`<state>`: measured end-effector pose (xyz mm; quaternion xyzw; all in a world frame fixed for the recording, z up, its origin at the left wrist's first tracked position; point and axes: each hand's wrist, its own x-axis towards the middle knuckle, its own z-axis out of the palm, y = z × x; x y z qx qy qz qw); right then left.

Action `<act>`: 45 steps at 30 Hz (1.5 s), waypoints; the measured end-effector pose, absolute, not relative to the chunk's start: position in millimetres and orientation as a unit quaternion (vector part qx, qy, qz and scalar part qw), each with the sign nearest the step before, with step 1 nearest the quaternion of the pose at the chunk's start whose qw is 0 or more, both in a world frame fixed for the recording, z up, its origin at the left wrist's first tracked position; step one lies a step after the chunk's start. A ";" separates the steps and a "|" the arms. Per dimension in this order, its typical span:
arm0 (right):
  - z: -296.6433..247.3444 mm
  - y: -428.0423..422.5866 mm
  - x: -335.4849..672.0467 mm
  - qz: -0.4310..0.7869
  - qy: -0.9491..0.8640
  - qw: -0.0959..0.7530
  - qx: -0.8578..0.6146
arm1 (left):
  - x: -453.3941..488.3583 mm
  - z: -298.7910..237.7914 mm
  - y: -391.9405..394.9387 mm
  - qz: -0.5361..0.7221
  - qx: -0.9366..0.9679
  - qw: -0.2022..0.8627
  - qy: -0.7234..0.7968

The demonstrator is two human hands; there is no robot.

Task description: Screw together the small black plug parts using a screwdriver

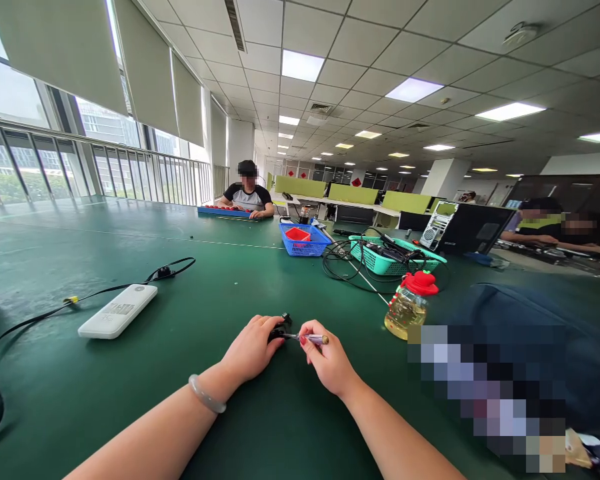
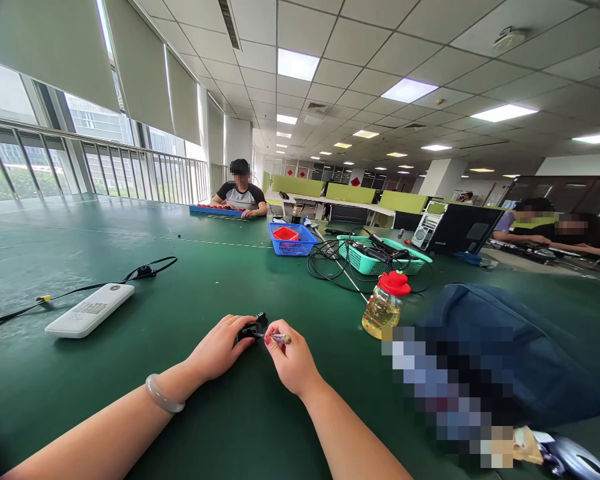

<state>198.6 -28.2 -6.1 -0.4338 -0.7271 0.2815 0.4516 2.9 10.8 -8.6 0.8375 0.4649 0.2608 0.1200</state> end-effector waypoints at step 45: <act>-13.2 -19.2 200.7 0.243 -0.686 0.467 -0.502 | 2.2 -12.0 15.6 0.181 0.768 0.048 0.613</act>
